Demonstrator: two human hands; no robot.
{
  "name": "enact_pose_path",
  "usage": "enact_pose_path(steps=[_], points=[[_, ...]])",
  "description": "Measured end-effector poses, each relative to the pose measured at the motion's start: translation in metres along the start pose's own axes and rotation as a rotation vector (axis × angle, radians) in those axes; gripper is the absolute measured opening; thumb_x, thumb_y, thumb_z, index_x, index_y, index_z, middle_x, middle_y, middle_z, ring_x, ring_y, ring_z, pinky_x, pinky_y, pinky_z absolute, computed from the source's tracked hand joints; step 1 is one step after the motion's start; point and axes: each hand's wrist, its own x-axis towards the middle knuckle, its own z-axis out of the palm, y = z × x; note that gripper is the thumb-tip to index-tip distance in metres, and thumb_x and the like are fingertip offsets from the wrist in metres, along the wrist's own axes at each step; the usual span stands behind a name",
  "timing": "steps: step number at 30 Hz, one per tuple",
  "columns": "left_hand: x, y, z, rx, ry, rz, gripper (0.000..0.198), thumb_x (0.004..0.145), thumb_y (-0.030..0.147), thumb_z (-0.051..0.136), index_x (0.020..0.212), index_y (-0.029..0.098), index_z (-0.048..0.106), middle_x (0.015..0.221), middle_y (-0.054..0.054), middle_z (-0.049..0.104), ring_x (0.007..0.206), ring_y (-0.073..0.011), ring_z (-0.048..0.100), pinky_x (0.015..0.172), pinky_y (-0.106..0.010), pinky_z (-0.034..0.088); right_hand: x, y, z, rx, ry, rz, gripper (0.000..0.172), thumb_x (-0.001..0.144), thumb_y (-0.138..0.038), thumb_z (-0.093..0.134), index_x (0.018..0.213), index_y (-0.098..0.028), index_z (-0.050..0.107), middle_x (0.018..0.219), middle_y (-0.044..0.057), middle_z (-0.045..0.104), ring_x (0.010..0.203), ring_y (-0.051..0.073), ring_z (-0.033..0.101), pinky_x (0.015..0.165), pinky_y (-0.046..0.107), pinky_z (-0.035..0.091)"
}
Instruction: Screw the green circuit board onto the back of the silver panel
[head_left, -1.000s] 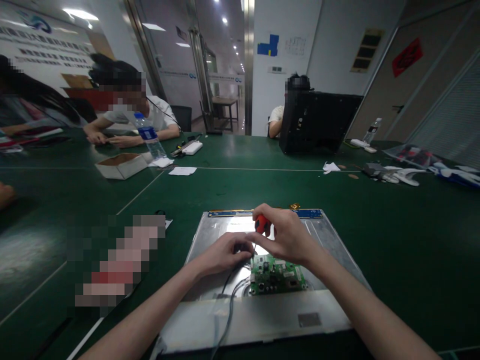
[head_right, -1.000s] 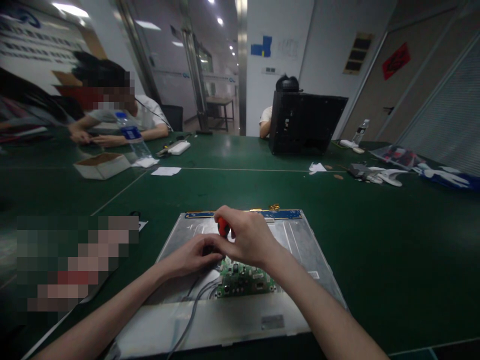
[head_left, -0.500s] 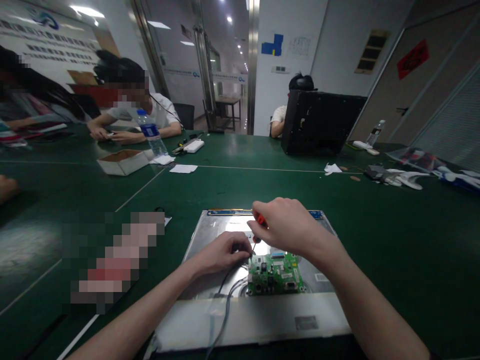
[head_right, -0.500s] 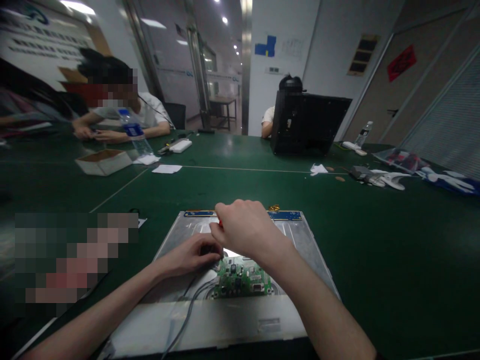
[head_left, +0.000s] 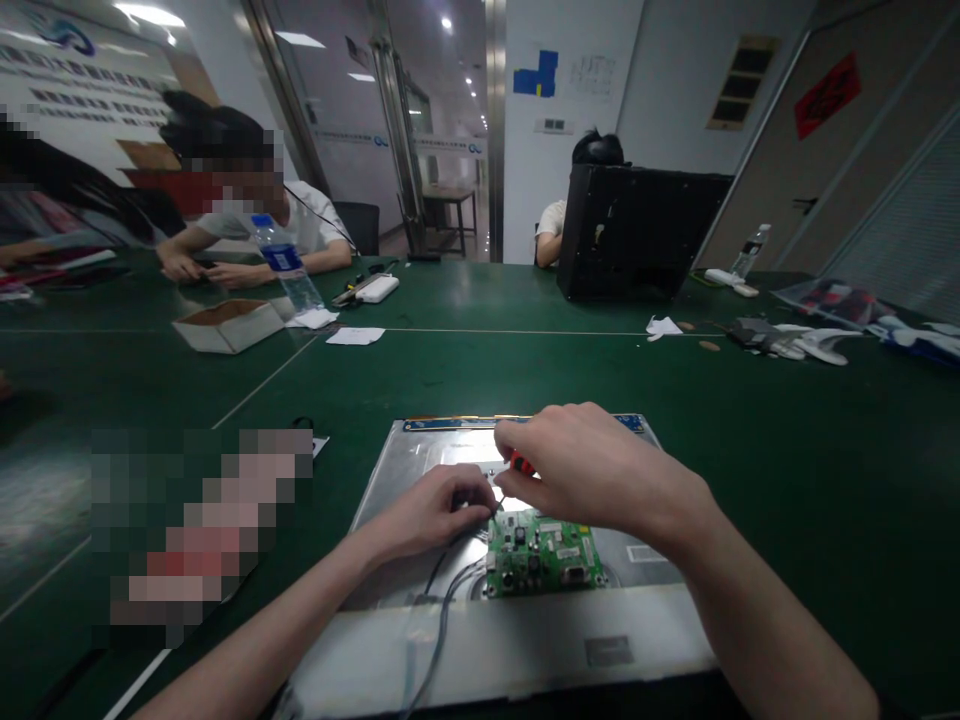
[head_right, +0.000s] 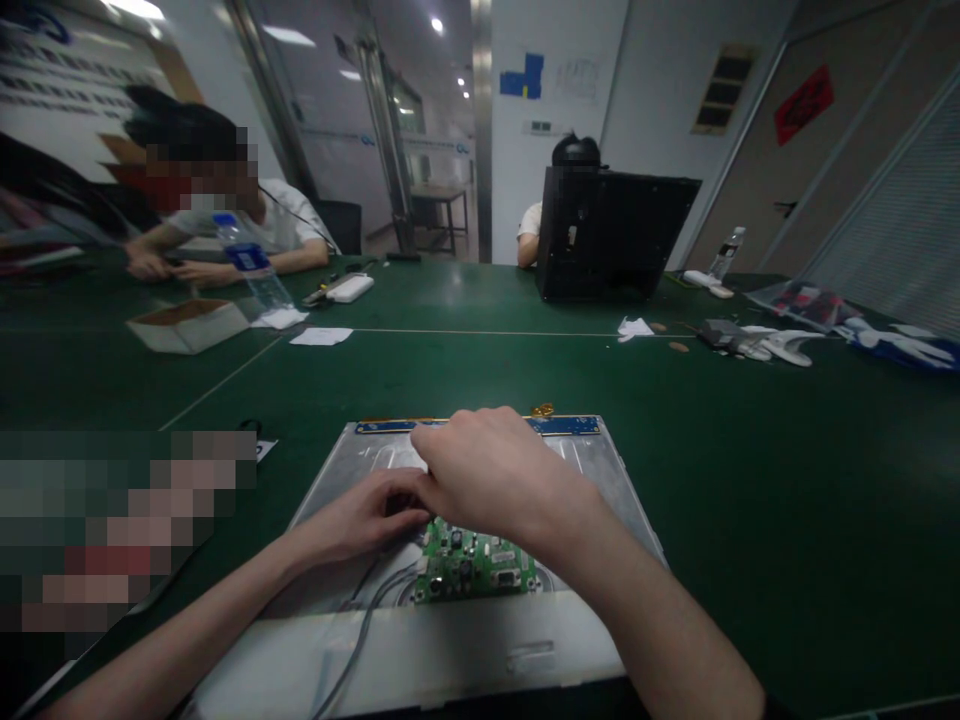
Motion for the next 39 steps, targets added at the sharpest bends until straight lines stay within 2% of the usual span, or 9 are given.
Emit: enact_pose_path(steps=[6, 13, 17, 22, 28, 31, 35, 37, 39], points=[[-0.001, 0.004, -0.001, -0.003, 0.001, -0.026, 0.011, 0.083, 0.021, 0.056, 0.083, 0.016, 0.065, 0.074, 0.0, 0.063, 0.068, -0.0153, 0.054, 0.064, -0.026, 0.04, -0.005, 0.003, -0.009, 0.019, -0.066, -0.009, 0.014, 0.084, -0.024, 0.059, 0.096, -0.017, 0.058, 0.087, 0.005, 0.07, 0.071, 0.02, 0.062, 0.051, 0.029, 0.026], [-0.001, 0.005, -0.001, -0.031, 0.004, -0.006, 0.01, 0.084, 0.019, 0.056, 0.087, 0.016, 0.065, 0.08, -0.002, 0.065, 0.073, -0.0166, 0.057, 0.069, -0.028, 0.042, 0.001, 0.003, -0.004, -0.012, -0.045, 0.017, 0.025, 0.09, -0.044, 0.055, 0.095, -0.02, 0.063, 0.078, 0.003, 0.07, 0.067, 0.019, 0.063, 0.05, 0.029, 0.024], [-0.001, 0.005, -0.001, -0.023, 0.006, -0.009, 0.009, 0.083, 0.019, 0.057, 0.083, 0.016, 0.065, 0.084, -0.003, 0.065, 0.077, -0.0177, 0.058, 0.071, -0.029, 0.043, 0.003, 0.001, -0.002, -0.032, -0.048, 0.019, 0.021, 0.094, -0.036, 0.048, 0.093, -0.02, 0.063, 0.075, 0.003, 0.068, 0.063, 0.017, 0.06, 0.049, 0.029, 0.022], [-0.001, 0.0, 0.0, -0.036, -0.012, -0.014, 0.01, 0.084, 0.021, 0.056, 0.085, 0.016, 0.064, 0.077, -0.002, 0.063, 0.07, -0.0162, 0.055, 0.066, -0.028, 0.042, 0.0, -0.002, -0.005, -0.001, -0.056, 0.017, 0.015, 0.089, -0.028, 0.051, 0.098, -0.017, 0.058, 0.08, 0.004, 0.068, 0.064, 0.017, 0.058, 0.05, 0.029, 0.023], [-0.001, 0.002, 0.0, 0.001, 0.021, -0.017, 0.01, 0.083, 0.024, 0.058, 0.083, 0.015, 0.065, 0.077, -0.002, 0.063, 0.072, -0.0171, 0.055, 0.066, -0.028, 0.041, -0.001, -0.003, -0.009, 0.133, -0.089, -0.055, 0.015, 0.09, -0.03, 0.054, 0.099, -0.018, 0.057, 0.091, 0.003, 0.069, 0.073, 0.017, 0.061, 0.054, 0.027, 0.031], [-0.002, 0.003, 0.0, -0.001, 0.036, -0.011, 0.011, 0.083, 0.024, 0.058, 0.081, 0.015, 0.064, 0.074, -0.001, 0.063, 0.07, -0.017, 0.056, 0.065, -0.028, 0.041, 0.0, -0.006, -0.009, 0.086, -0.099, -0.022, 0.02, 0.09, -0.038, 0.056, 0.095, -0.02, 0.063, 0.087, 0.003, 0.07, 0.073, 0.018, 0.061, 0.053, 0.027, 0.03], [-0.002, 0.001, 0.003, -0.076, 0.038, -0.006, 0.011, 0.084, 0.022, 0.057, 0.087, 0.016, 0.065, 0.084, -0.003, 0.068, 0.078, -0.0189, 0.061, 0.072, -0.03, 0.045, 0.003, -0.009, -0.006, 0.011, -0.05, 0.076, 0.035, 0.093, -0.048, 0.048, 0.084, -0.021, 0.068, 0.071, 0.003, 0.068, 0.062, 0.016, 0.058, 0.05, 0.028, 0.024], [-0.002, 0.0, 0.004, -0.103, 0.029, -0.012, 0.011, 0.084, 0.021, 0.057, 0.09, 0.016, 0.065, 0.086, -0.003, 0.068, 0.079, -0.019, 0.062, 0.074, -0.03, 0.046, 0.004, -0.01, -0.005, -0.016, -0.04, 0.097, 0.038, 0.095, -0.046, 0.044, 0.078, -0.021, 0.068, 0.066, 0.002, 0.066, 0.057, 0.015, 0.055, 0.049, 0.028, 0.022], [-0.002, -0.001, 0.004, -0.098, 0.027, -0.018, 0.01, 0.084, 0.021, 0.057, 0.088, 0.016, 0.065, 0.085, -0.003, 0.068, 0.078, -0.0185, 0.061, 0.072, -0.03, 0.046, 0.005, -0.011, -0.004, -0.032, -0.039, 0.099, 0.032, 0.093, -0.04, 0.048, 0.078, -0.021, 0.068, 0.066, 0.002, 0.066, 0.057, 0.014, 0.054, 0.049, 0.028, 0.022]])
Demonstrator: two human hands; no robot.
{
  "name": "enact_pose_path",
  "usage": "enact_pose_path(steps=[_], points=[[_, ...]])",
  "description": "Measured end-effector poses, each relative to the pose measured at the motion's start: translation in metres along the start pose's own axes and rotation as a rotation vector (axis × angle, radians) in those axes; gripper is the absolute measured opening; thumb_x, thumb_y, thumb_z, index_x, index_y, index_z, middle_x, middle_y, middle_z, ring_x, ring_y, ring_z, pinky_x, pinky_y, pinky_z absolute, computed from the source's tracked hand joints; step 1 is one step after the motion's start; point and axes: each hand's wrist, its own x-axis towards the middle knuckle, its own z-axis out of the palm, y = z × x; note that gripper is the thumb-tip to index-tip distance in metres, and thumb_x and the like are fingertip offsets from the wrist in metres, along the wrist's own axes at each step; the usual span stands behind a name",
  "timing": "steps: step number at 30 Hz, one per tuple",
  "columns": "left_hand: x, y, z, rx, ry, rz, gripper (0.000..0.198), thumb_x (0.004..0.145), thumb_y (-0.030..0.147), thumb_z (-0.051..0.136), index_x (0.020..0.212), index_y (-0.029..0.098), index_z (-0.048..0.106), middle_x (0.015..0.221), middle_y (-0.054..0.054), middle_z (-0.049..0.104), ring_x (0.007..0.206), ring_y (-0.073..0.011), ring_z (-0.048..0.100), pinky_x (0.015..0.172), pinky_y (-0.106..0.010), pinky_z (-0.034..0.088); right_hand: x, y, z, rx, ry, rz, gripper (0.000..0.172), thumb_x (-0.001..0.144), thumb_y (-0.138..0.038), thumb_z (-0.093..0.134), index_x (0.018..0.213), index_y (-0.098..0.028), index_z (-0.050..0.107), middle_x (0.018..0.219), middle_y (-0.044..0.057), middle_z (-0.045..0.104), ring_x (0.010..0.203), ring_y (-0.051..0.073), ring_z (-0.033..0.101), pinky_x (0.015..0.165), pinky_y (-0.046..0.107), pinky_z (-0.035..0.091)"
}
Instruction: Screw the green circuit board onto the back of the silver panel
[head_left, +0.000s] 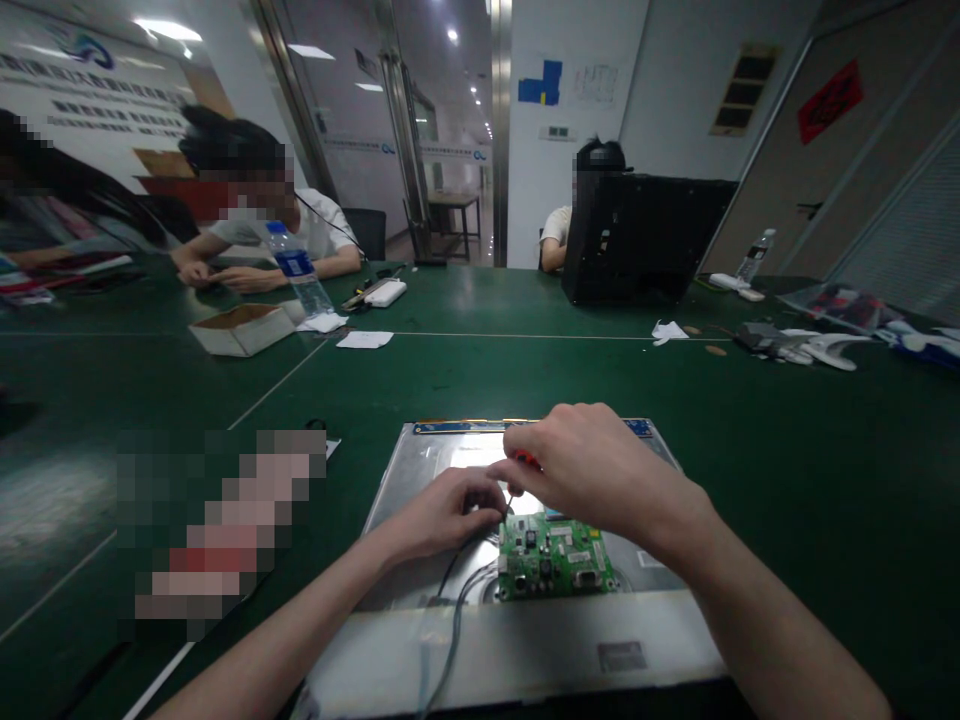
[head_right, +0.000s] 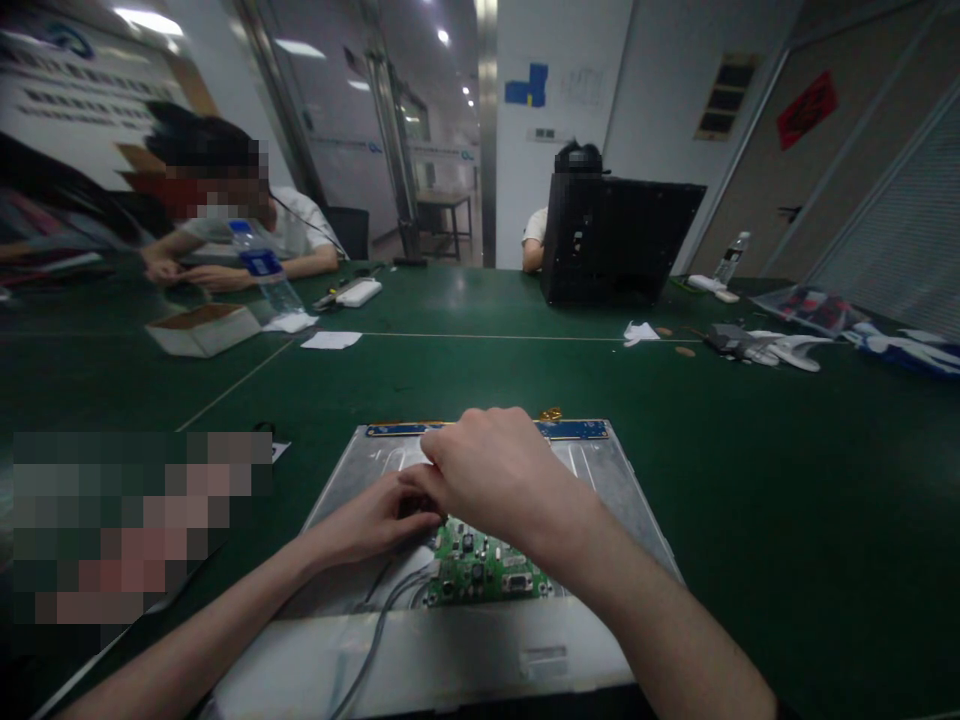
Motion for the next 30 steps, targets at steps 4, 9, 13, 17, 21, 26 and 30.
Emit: enact_pose_path(steps=[4, 9, 13, 17, 21, 26, 30], points=[[0.0012, 0.0012, -0.002, 0.03, -0.003, 0.001, 0.01, 0.083, 0.023, 0.058, 0.083, 0.016, 0.065, 0.08, -0.003, 0.066, 0.075, -0.0177, 0.059, 0.069, -0.029, 0.044, -0.0027, 0.0011, 0.0, 0.022, 0.007, -0.02, 0.014, 0.087, -0.029, 0.056, 0.093, -0.019, 0.063, 0.077, 0.003, 0.07, 0.062, 0.016, 0.058, 0.05, 0.027, 0.024], [0.0011, 0.0021, -0.0035, 0.025, -0.011, 0.025, 0.01, 0.083, 0.022, 0.057, 0.086, 0.016, 0.065, 0.083, -0.003, 0.067, 0.078, -0.0192, 0.06, 0.073, -0.031, 0.045, -0.0013, 0.0001, 0.003, 0.067, 0.006, -0.007, 0.024, 0.088, -0.042, 0.058, 0.095, -0.02, 0.064, 0.078, 0.003, 0.069, 0.065, 0.016, 0.06, 0.051, 0.026, 0.028], [0.0006, 0.0035, -0.0037, 0.032, -0.016, 0.005, 0.01, 0.083, 0.02, 0.057, 0.088, 0.017, 0.065, 0.085, -0.003, 0.068, 0.077, -0.0191, 0.06, 0.072, -0.03, 0.045, 0.0033, -0.001, 0.0076, 0.019, 0.049, 0.044, 0.04, 0.094, -0.051, 0.043, 0.08, -0.021, 0.067, 0.062, 0.002, 0.062, 0.055, 0.015, 0.055, 0.048, 0.028, 0.023], [0.0012, 0.0027, -0.0038, 0.084, -0.027, -0.006, 0.011, 0.084, 0.023, 0.058, 0.087, 0.016, 0.066, 0.083, -0.004, 0.066, 0.077, -0.0192, 0.059, 0.071, -0.03, 0.045, 0.0033, 0.0011, 0.0076, -0.008, 0.048, 0.035, 0.026, 0.09, -0.04, 0.051, 0.082, -0.02, 0.065, 0.065, 0.003, 0.064, 0.056, 0.015, 0.054, 0.048, 0.029, 0.02], [0.0012, 0.0, -0.0029, 0.074, -0.02, -0.002, 0.012, 0.084, 0.024, 0.057, 0.086, 0.015, 0.065, 0.081, -0.003, 0.065, 0.074, -0.0188, 0.058, 0.069, -0.029, 0.044, 0.0001, 0.0027, 0.0044, 0.03, 0.054, 0.017, 0.015, 0.083, -0.03, 0.056, 0.09, -0.018, 0.06, 0.074, 0.003, 0.067, 0.06, 0.016, 0.055, 0.048, 0.028, 0.022], [0.0007, 0.0008, -0.0024, 0.051, -0.016, 0.008, 0.01, 0.083, 0.021, 0.057, 0.086, 0.015, 0.064, 0.08, -0.003, 0.065, 0.073, -0.0179, 0.058, 0.068, -0.029, 0.044, 0.0008, 0.0026, 0.0052, 0.047, 0.039, 0.012, 0.018, 0.084, -0.035, 0.059, 0.091, -0.019, 0.062, 0.077, 0.003, 0.068, 0.064, 0.016, 0.058, 0.05, 0.028, 0.023], [0.0007, 0.0044, -0.0032, 0.059, -0.021, 0.009, 0.01, 0.083, 0.018, 0.056, 0.086, 0.015, 0.066, 0.083, -0.004, 0.067, 0.075, -0.018, 0.06, 0.07, -0.029, 0.044, 0.0051, 0.0022, 0.0074, 0.01, 0.023, 0.049, 0.028, 0.089, -0.045, 0.054, 0.081, -0.021, 0.067, 0.069, 0.003, 0.066, 0.06, 0.016, 0.056, 0.05, 0.028, 0.021]])
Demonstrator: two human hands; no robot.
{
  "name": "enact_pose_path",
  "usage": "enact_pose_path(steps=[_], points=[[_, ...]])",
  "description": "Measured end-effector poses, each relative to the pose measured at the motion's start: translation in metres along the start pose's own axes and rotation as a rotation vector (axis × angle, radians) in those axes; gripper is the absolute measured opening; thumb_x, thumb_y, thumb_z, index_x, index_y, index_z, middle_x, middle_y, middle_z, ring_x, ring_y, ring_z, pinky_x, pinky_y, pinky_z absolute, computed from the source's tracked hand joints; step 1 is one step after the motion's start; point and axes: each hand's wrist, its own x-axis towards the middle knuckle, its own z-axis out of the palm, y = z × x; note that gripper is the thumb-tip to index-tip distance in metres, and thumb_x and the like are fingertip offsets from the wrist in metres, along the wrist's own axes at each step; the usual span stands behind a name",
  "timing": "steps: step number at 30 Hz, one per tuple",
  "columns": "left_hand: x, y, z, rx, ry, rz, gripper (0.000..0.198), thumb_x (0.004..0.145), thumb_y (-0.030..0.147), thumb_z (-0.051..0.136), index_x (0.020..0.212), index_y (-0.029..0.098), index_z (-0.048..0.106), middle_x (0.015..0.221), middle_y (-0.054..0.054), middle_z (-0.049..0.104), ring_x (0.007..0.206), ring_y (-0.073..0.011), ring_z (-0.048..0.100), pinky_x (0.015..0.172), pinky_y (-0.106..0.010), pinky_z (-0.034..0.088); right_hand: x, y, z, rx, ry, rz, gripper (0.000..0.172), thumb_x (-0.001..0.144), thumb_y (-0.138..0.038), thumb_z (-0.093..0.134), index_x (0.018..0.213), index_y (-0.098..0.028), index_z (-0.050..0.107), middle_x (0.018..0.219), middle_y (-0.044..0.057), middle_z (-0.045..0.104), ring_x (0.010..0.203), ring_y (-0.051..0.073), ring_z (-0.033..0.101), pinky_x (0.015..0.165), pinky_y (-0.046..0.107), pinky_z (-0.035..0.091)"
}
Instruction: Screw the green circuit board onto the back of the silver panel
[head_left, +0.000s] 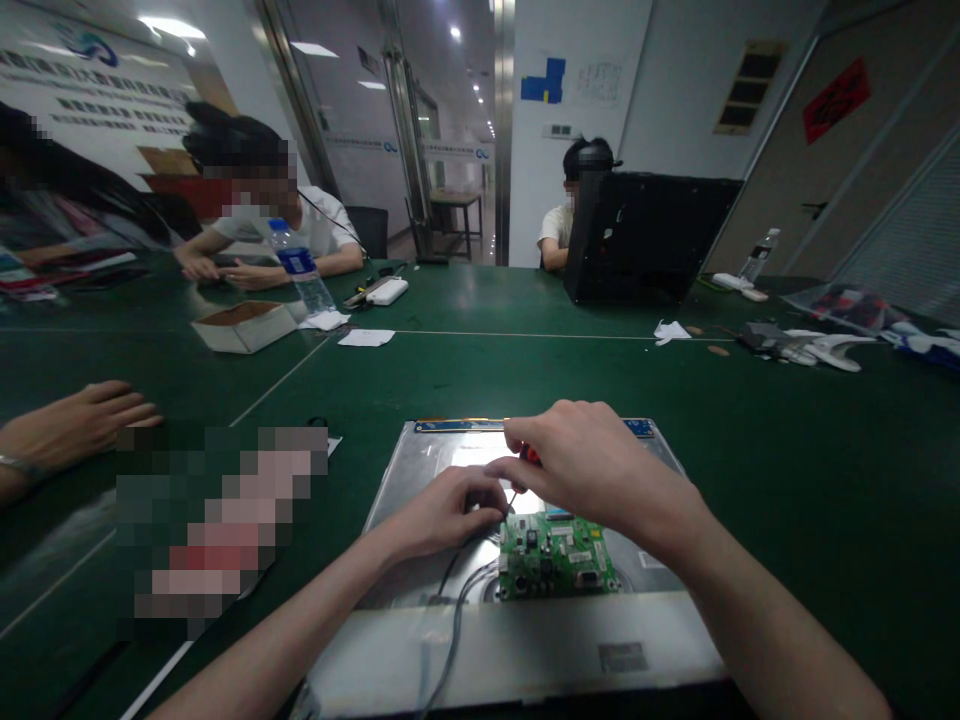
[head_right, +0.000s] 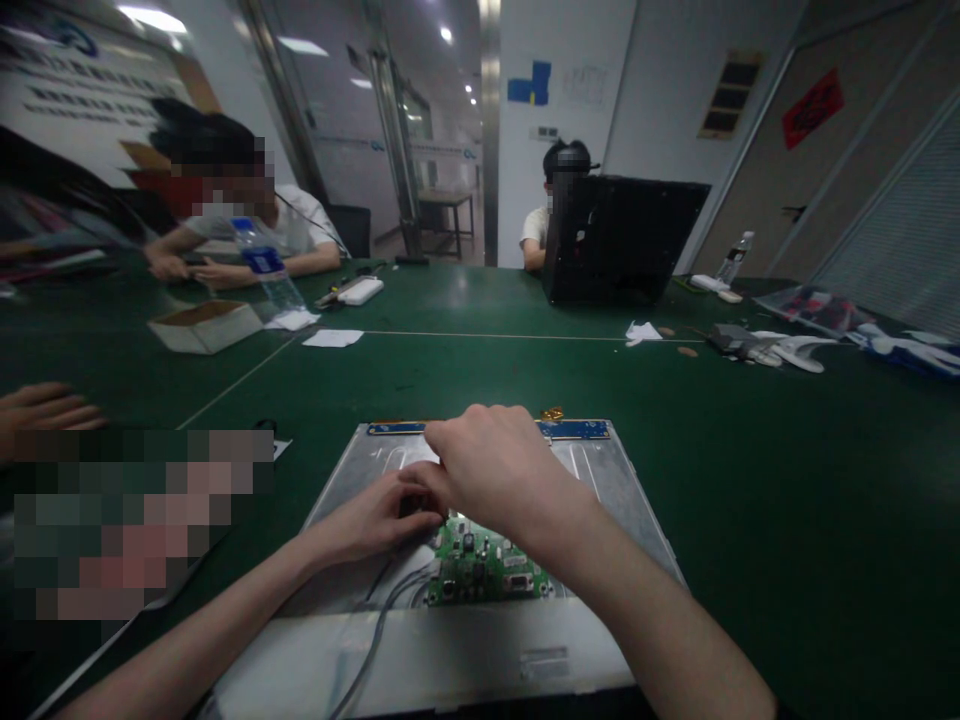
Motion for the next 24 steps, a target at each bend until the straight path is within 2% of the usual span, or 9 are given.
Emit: enact_pose_path(steps=[3, 6, 10, 14, 17, 19, 21, 24], points=[[0.0002, 0.0002, -0.0005, 0.031, 0.012, -0.007, 0.009, 0.081, 0.018, 0.058, 0.082, 0.015, 0.066, 0.08, -0.003, 0.066, 0.074, -0.0179, 0.059, 0.068, -0.029, 0.043, 0.0017, -0.0003, 0.0005, -0.029, 0.0, 0.003, 0.028, 0.09, -0.041, 0.052, 0.076, -0.02, 0.066, 0.065, 0.003, 0.064, 0.057, 0.015, 0.054, 0.05, 0.029, 0.02], [0.0006, -0.0027, -0.0002, 0.023, 0.005, 0.003, 0.009, 0.082, 0.019, 0.058, 0.083, 0.015, 0.066, 0.078, -0.002, 0.064, 0.072, -0.0171, 0.056, 0.067, -0.028, 0.043, 0.0006, -0.0004, -0.0002, 0.002, 0.006, -0.012, 0.015, 0.085, -0.032, 0.056, 0.09, -0.019, 0.063, 0.073, 0.004, 0.067, 0.06, 0.015, 0.055, 0.05, 0.028, 0.021], [0.0009, -0.0063, 0.0004, 0.014, -0.01, 0.002, 0.009, 0.083, 0.021, 0.058, 0.084, 0.016, 0.065, 0.077, -0.002, 0.064, 0.072, -0.0173, 0.056, 0.067, -0.028, 0.043, -0.0031, -0.0004, -0.0013, 0.045, -0.005, -0.048, 0.02, 0.08, -0.023, 0.057, 0.098, -0.017, 0.058, 0.079, 0.004, 0.068, 0.063, 0.016, 0.057, 0.051, 0.028, 0.024], [0.0008, -0.0038, 0.0005, -0.029, 0.001, -0.009, 0.01, 0.083, 0.023, 0.059, 0.086, 0.016, 0.065, 0.082, -0.003, 0.066, 0.075, -0.0182, 0.059, 0.07, -0.029, 0.045, -0.0034, -0.0003, 0.0016, 0.009, 0.03, -0.027, 0.018, 0.084, -0.035, 0.058, 0.095, -0.02, 0.061, 0.073, 0.002, 0.067, 0.06, 0.016, 0.055, 0.049, 0.027, 0.022], [0.0006, 0.0002, -0.0002, -0.021, 0.001, -0.013, 0.009, 0.083, 0.022, 0.058, 0.085, 0.016, 0.066, 0.082, -0.003, 0.067, 0.075, -0.0186, 0.06, 0.07, -0.03, 0.045, -0.0006, -0.0006, 0.0041, -0.029, 0.045, 0.004, 0.028, 0.088, -0.046, 0.055, 0.084, -0.021, 0.066, 0.068, 0.003, 0.065, 0.059, 0.016, 0.056, 0.05, 0.028, 0.021], [0.0005, 0.0014, -0.0006, 0.009, 0.007, -0.009, 0.01, 0.082, 0.022, 0.058, 0.083, 0.016, 0.066, 0.082, -0.004, 0.067, 0.076, -0.019, 0.06, 0.07, -0.03, 0.045, 0.001, -0.0013, 0.0041, -0.044, 0.033, 0.018, 0.032, 0.09, -0.046, 0.052, 0.078, -0.021, 0.067, 0.066, 0.004, 0.064, 0.059, 0.017, 0.057, 0.05, 0.029, 0.022], [0.0006, 0.0005, -0.0005, 0.014, 0.013, -0.002, 0.01, 0.082, 0.022, 0.059, 0.083, 0.015, 0.067, 0.082, -0.004, 0.067, 0.076, -0.0189, 0.059, 0.069, -0.029, 0.045, 0.0013, -0.0021, 0.0026, -0.039, 0.015, 0.014, 0.028, 0.09, -0.041, 0.052, 0.079, -0.02, 0.066, 0.067, 0.004, 0.065, 0.06, 0.017, 0.057, 0.051, 0.029, 0.023], [0.001, -0.0036, 0.0005, -0.009, 0.003, -0.01, 0.011, 0.083, 0.024, 0.058, 0.084, 0.015, 0.065, 0.079, -0.003, 0.066, 0.073, -0.0179, 0.057, 0.067, -0.028, 0.044, -0.0013, -0.0026, -0.001, -0.005, 0.002, -0.031, 0.014, 0.087, -0.03, 0.054, 0.092, -0.019, 0.062, 0.074, 0.003, 0.067, 0.062, 0.016, 0.057, 0.051, 0.028, 0.025]])
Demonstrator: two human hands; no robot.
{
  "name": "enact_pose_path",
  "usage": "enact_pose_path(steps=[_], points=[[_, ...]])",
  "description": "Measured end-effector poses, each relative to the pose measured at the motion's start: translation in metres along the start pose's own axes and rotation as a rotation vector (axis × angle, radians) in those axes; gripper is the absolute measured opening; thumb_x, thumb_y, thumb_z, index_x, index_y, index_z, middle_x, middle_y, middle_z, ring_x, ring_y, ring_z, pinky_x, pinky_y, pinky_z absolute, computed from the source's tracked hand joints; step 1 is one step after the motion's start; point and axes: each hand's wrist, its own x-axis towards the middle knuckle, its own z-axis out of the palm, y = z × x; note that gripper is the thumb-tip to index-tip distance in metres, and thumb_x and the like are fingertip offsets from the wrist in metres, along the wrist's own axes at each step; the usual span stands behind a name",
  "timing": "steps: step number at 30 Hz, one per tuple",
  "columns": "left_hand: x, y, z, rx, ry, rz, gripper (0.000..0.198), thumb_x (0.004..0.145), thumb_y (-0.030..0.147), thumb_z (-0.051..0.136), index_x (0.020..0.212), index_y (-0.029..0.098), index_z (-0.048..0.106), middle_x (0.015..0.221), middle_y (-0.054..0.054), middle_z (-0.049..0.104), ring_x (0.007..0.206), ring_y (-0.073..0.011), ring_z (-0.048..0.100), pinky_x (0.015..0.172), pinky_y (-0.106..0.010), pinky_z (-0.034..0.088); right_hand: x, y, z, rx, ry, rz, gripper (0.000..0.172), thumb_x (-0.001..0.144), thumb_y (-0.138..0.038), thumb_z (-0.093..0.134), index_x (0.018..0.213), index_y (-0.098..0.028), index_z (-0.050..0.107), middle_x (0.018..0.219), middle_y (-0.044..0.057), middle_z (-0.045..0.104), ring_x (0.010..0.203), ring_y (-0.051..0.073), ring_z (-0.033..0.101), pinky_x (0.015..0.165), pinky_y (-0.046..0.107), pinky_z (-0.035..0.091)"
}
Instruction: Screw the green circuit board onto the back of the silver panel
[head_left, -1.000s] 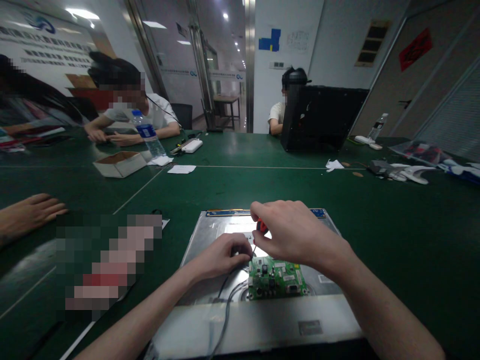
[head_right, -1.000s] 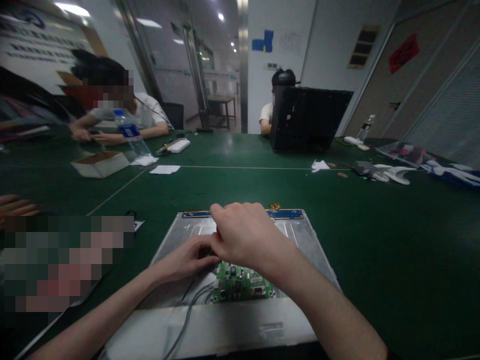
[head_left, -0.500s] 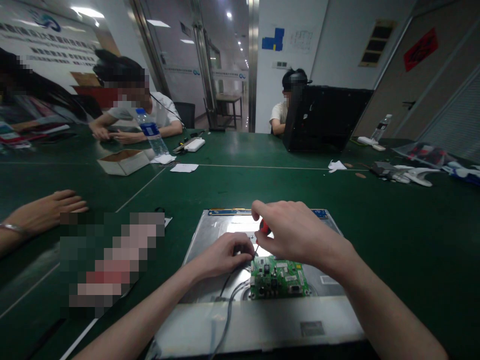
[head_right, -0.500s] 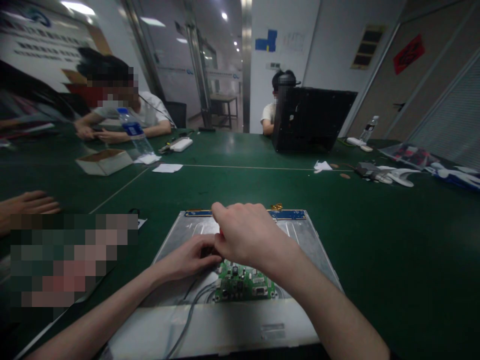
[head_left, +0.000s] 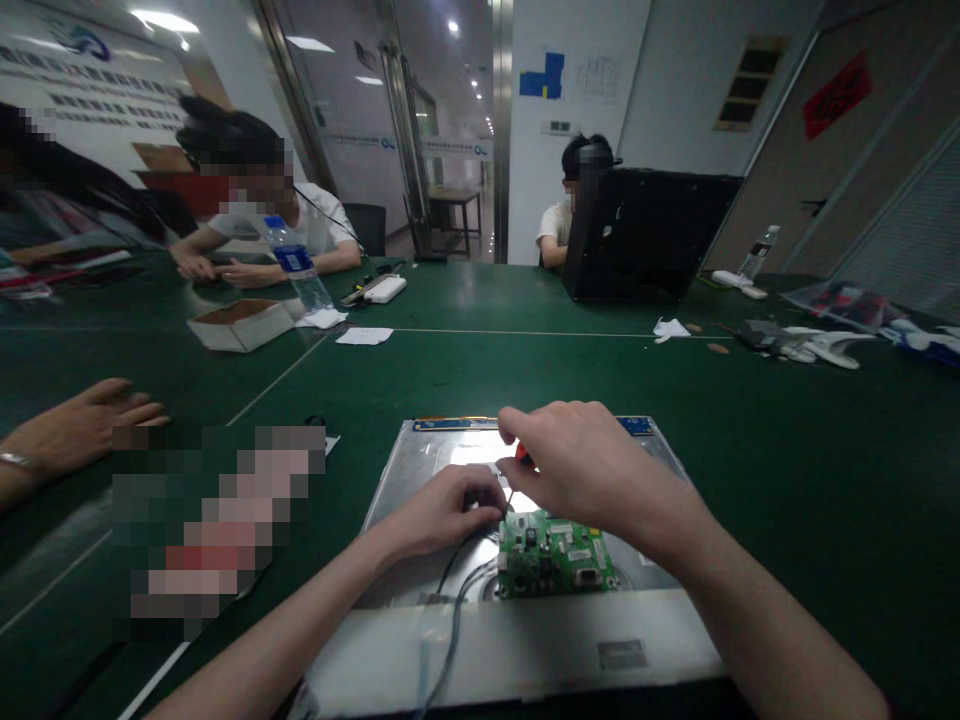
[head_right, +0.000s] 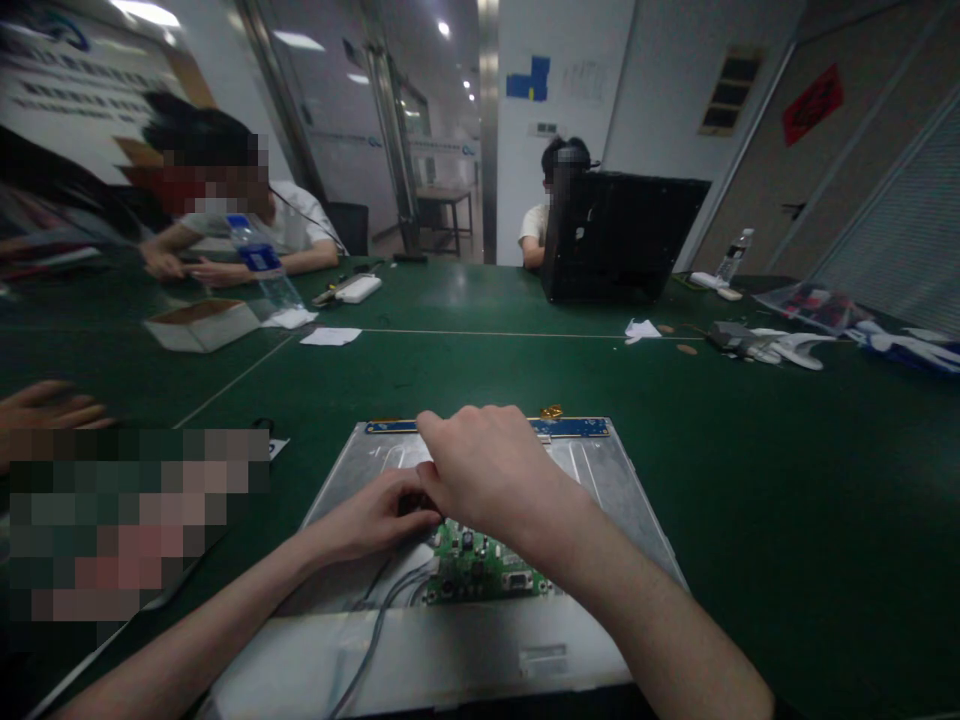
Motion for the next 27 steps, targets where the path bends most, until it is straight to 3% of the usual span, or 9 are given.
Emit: enact_pose_path(steps=[6, 12, 16, 20, 27], points=[[0.0, -0.003, 0.001, -0.002, -0.018, 0.027, 0.011, 0.083, 0.021, 0.056, 0.086, 0.015, 0.065, 0.079, -0.003, 0.066, 0.073, -0.0185, 0.057, 0.068, -0.029, 0.044, -0.007, 0.001, -0.003, 0.114, -0.02, -0.149, 0.02, 0.084, -0.024, 0.056, 0.103, -0.017, 0.055, 0.091, 0.006, 0.067, 0.072, 0.017, 0.058, 0.054, 0.028, 0.031], [-0.001, -0.001, 0.001, -0.009, 0.012, 0.046, 0.011, 0.082, 0.018, 0.057, 0.088, 0.016, 0.066, 0.085, -0.004, 0.068, 0.078, -0.0195, 0.061, 0.073, -0.031, 0.045, 0.0, 0.0, 0.006, 0.001, 0.034, 0.005, 0.027, 0.089, -0.046, 0.054, 0.089, -0.021, 0.065, 0.073, 0.003, 0.067, 0.064, 0.017, 0.059, 0.052, 0.028, 0.027], [-0.001, -0.002, 0.001, 0.004, -0.004, -0.003, 0.009, 0.083, 0.02, 0.058, 0.086, 0.015, 0.065, 0.082, -0.004, 0.067, 0.075, -0.0193, 0.06, 0.069, -0.03, 0.045, 0.004, -0.003, 0.008, -0.05, 0.032, 0.022, 0.026, 0.093, -0.038, 0.048, 0.085, -0.02, 0.065, 0.067, 0.004, 0.065, 0.059, 0.017, 0.056, 0.052, 0.029, 0.026], [0.0, -0.002, 0.001, -0.008, -0.008, 0.007, 0.008, 0.084, 0.021, 0.057, 0.082, 0.015, 0.063, 0.08, -0.003, 0.066, 0.074, -0.0186, 0.059, 0.068, -0.03, 0.044, 0.002, -0.004, 0.004, 0.031, 0.024, -0.046, 0.014, 0.088, -0.028, 0.053, 0.095, -0.018, 0.06, 0.076, 0.004, 0.067, 0.063, 0.016, 0.056, 0.051, 0.028, 0.026], [0.0, -0.002, 0.001, -0.01, -0.018, 0.011, 0.01, 0.083, 0.021, 0.056, 0.081, 0.015, 0.063, 0.076, -0.003, 0.065, 0.071, -0.0178, 0.056, 0.067, -0.029, 0.044, -0.002, -0.001, -0.005, 0.068, -0.054, -0.147, 0.017, 0.085, -0.021, 0.055, 0.101, -0.015, 0.056, 0.088, 0.006, 0.067, 0.072, 0.018, 0.056, 0.054, 0.029, 0.03]])
